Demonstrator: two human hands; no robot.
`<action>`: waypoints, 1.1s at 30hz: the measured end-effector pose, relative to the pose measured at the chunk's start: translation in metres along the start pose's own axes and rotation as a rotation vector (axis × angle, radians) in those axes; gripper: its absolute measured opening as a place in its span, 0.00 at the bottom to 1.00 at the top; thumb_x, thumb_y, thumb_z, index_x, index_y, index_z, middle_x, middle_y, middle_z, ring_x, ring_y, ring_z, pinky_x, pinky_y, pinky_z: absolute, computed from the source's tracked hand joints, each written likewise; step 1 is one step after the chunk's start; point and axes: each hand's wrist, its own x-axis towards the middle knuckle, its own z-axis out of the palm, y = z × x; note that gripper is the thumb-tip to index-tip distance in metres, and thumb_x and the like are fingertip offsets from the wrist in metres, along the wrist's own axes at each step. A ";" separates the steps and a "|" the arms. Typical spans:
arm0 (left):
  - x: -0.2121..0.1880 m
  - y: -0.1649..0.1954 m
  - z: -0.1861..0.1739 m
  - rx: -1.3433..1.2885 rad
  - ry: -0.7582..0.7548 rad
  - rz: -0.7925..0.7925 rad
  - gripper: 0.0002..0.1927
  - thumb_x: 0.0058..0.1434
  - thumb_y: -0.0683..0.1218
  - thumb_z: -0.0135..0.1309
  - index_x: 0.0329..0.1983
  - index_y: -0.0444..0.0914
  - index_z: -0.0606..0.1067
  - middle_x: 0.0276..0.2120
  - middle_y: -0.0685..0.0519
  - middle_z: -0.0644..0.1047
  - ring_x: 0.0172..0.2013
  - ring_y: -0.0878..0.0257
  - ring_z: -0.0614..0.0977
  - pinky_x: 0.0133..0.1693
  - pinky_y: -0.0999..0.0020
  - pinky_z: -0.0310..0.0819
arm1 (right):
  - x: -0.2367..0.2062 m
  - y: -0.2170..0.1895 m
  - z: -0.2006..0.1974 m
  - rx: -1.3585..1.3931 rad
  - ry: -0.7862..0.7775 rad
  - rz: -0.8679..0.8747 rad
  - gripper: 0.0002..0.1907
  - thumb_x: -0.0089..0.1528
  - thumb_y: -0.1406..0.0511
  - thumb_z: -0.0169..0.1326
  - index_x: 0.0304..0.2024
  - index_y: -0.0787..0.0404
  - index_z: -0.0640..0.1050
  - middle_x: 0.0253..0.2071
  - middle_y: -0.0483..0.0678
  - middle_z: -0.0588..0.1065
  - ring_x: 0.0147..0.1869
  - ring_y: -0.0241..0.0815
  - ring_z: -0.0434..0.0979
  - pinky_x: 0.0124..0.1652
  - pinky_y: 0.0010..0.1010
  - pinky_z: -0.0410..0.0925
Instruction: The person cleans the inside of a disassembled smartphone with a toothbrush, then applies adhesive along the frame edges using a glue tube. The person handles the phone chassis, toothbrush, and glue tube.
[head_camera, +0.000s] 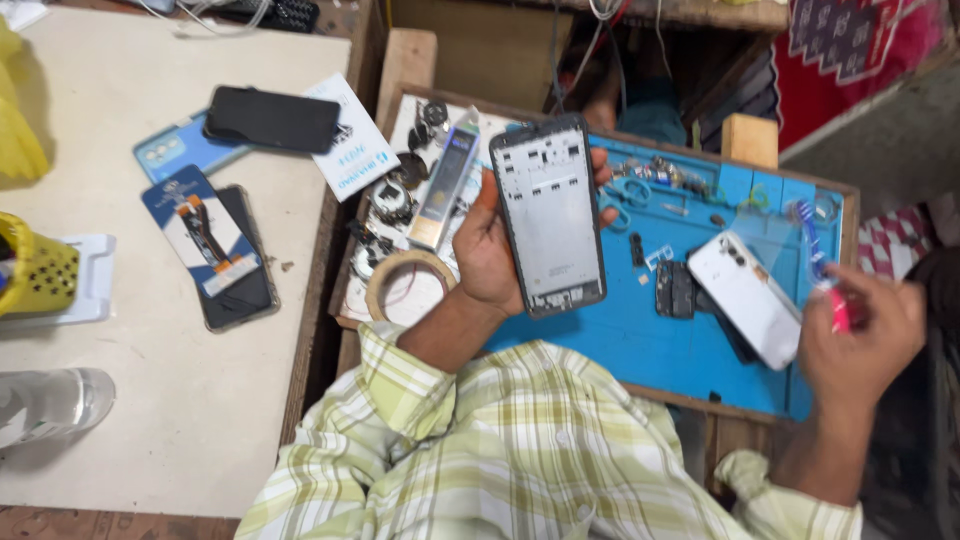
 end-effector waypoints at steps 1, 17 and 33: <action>-0.002 -0.002 0.000 0.012 0.009 0.009 0.36 0.80 0.65 0.31 0.75 0.33 0.60 0.68 0.40 0.67 0.69 0.51 0.68 0.68 0.49 0.67 | 0.000 0.012 -0.005 -0.244 0.006 -0.065 0.12 0.65 0.73 0.58 0.51 0.65 0.82 0.45 0.55 0.71 0.44 0.46 0.75 0.45 0.34 0.70; -0.002 -0.006 0.009 0.105 0.066 0.015 0.34 0.80 0.65 0.31 0.74 0.36 0.62 0.68 0.43 0.68 0.68 0.54 0.70 0.68 0.50 0.68 | -0.016 0.070 -0.006 -0.273 -0.072 0.142 0.16 0.63 0.69 0.66 0.54 0.61 0.83 0.47 0.57 0.74 0.45 0.47 0.78 0.50 0.36 0.72; 0.000 -0.011 0.001 0.051 0.107 0.049 0.33 0.81 0.65 0.32 0.72 0.36 0.64 0.67 0.44 0.70 0.66 0.53 0.72 0.66 0.50 0.69 | -0.011 0.040 -0.011 -0.266 -0.103 0.127 0.13 0.67 0.70 0.62 0.55 0.64 0.82 0.42 0.55 0.76 0.41 0.46 0.78 0.45 0.35 0.71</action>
